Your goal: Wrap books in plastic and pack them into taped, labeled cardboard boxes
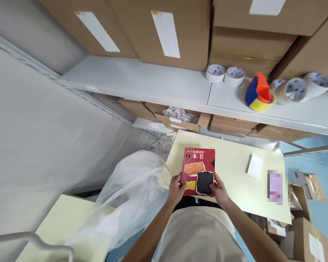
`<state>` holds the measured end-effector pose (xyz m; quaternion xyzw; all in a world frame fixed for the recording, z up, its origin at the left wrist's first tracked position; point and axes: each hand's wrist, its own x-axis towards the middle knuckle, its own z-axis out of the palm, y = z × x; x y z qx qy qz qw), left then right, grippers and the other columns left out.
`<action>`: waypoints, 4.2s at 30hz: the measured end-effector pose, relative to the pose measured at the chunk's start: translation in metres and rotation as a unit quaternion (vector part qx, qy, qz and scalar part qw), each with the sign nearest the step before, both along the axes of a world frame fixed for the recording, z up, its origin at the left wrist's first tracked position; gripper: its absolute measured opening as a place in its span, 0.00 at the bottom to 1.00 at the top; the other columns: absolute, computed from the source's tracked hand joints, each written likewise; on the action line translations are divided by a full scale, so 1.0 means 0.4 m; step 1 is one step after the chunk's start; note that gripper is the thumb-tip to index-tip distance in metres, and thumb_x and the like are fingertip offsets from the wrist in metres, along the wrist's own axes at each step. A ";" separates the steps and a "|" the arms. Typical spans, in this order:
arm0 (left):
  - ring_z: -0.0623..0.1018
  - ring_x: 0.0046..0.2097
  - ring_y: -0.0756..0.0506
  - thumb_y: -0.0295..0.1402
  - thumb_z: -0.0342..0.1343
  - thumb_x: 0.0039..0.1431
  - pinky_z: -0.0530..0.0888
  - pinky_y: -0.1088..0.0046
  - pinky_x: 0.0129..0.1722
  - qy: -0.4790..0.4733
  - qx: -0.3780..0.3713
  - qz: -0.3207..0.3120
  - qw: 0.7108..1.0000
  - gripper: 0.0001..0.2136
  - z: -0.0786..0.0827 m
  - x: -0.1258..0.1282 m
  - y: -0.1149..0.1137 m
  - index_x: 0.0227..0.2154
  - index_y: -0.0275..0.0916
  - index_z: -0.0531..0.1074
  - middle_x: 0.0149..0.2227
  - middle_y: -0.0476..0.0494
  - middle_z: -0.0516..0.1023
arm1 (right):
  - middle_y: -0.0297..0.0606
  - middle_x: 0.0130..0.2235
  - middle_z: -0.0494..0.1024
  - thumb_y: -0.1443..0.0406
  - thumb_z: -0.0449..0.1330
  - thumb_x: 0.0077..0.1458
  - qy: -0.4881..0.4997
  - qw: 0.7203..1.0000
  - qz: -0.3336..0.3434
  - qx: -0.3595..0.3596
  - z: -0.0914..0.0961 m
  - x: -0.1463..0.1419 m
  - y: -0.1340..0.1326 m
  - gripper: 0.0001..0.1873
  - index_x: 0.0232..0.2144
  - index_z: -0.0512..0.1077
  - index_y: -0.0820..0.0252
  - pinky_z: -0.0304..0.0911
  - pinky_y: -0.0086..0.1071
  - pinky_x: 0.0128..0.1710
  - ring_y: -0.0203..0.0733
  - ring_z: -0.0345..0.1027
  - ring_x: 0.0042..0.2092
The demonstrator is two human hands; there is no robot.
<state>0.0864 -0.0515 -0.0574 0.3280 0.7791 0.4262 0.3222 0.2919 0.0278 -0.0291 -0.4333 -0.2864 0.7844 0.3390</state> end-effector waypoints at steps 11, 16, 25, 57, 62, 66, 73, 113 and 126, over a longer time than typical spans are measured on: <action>0.76 0.42 0.41 0.27 0.53 0.49 0.75 0.59 0.47 0.031 -0.066 -0.037 0.997 0.22 -0.178 -0.184 0.108 0.49 0.37 0.75 0.39 0.40 0.73 | 0.37 0.45 0.79 0.59 0.64 0.41 -0.139 0.989 0.041 0.014 -0.138 -0.191 0.088 0.38 0.58 0.64 0.50 0.70 0.47 0.47 0.48 0.73 0.46; 0.75 0.43 0.40 0.25 0.52 0.51 0.73 0.56 0.51 0.052 -0.077 -0.040 0.995 0.24 -0.243 -0.248 0.150 0.53 0.36 0.73 0.40 0.39 0.72 | 0.38 0.45 0.77 0.62 0.60 0.45 -0.258 0.963 0.049 0.061 -0.212 -0.273 0.142 0.35 0.58 0.64 0.54 0.68 0.44 0.50 0.46 0.69 0.48; 0.74 0.48 0.39 0.21 0.51 0.52 0.71 0.57 0.55 0.073 -0.060 -0.082 0.992 0.26 -0.273 -0.321 0.205 0.55 0.37 0.71 0.43 0.37 0.70 | 0.42 0.44 0.73 0.66 0.54 0.47 -0.451 0.885 0.065 0.099 -0.259 -0.317 0.204 0.26 0.51 0.70 0.58 0.66 0.44 0.50 0.45 0.68 0.40; 0.81 0.42 0.45 0.40 0.54 0.60 0.78 0.65 0.45 -0.026 0.240 -0.149 0.959 0.15 0.223 -0.091 0.482 0.47 0.39 0.72 0.42 0.40 0.80 | 0.45 0.47 0.72 0.52 0.58 0.56 -0.402 0.787 -0.191 0.427 0.310 0.079 0.454 0.24 0.53 0.66 0.54 0.68 0.41 0.46 0.46 0.68 0.47; 0.78 0.52 0.40 0.43 0.57 0.60 0.75 0.61 0.51 -0.057 0.304 -0.230 0.923 0.20 0.441 0.099 0.738 0.50 0.38 0.72 0.52 0.35 0.77 | 0.53 0.56 0.69 0.48 0.58 0.53 -0.395 0.813 -0.199 0.380 0.458 0.137 0.709 0.33 0.54 0.66 0.63 0.68 0.43 0.47 0.53 0.67 0.52; 0.65 0.64 0.34 0.48 0.58 0.58 0.65 0.54 0.61 -0.094 0.262 -0.232 0.932 0.28 0.514 0.208 0.913 0.56 0.36 0.67 0.62 0.31 0.67 | 0.49 0.46 0.77 0.50 0.59 0.53 -0.389 0.832 -0.176 0.355 0.463 0.123 0.824 0.27 0.49 0.69 0.61 0.65 0.46 0.50 0.56 0.70 0.51; 0.69 0.62 0.41 0.51 0.54 0.60 0.65 0.60 0.60 -0.211 0.240 -0.208 0.925 0.24 0.557 0.295 0.934 0.52 0.41 0.69 0.59 0.39 0.72 | 0.43 0.44 0.78 0.52 0.64 0.49 -0.344 0.835 -0.174 0.394 0.450 0.113 0.849 0.25 0.47 0.70 0.57 0.64 0.48 0.52 0.51 0.71 0.48; 0.64 0.65 0.36 0.52 0.55 0.57 0.63 0.56 0.62 -0.351 -0.139 -0.195 0.905 0.30 -0.072 0.581 0.282 0.59 0.44 0.65 0.64 0.37 0.65 | 0.53 0.54 0.73 0.47 0.59 0.50 -0.421 0.899 -0.052 0.105 -0.221 0.493 0.085 0.43 0.63 0.59 0.62 0.72 0.42 0.37 0.44 0.73 0.34; 0.76 0.55 0.35 0.50 0.63 0.48 0.69 0.54 0.55 -0.319 -0.141 -0.128 0.928 0.28 -0.067 0.393 0.107 0.49 0.38 0.73 0.54 0.30 0.75 | 0.53 0.54 0.65 0.44 0.56 0.52 -0.528 0.806 -0.131 0.233 -0.162 0.479 -0.004 0.38 0.58 0.60 0.61 0.65 0.46 0.43 0.51 0.64 0.46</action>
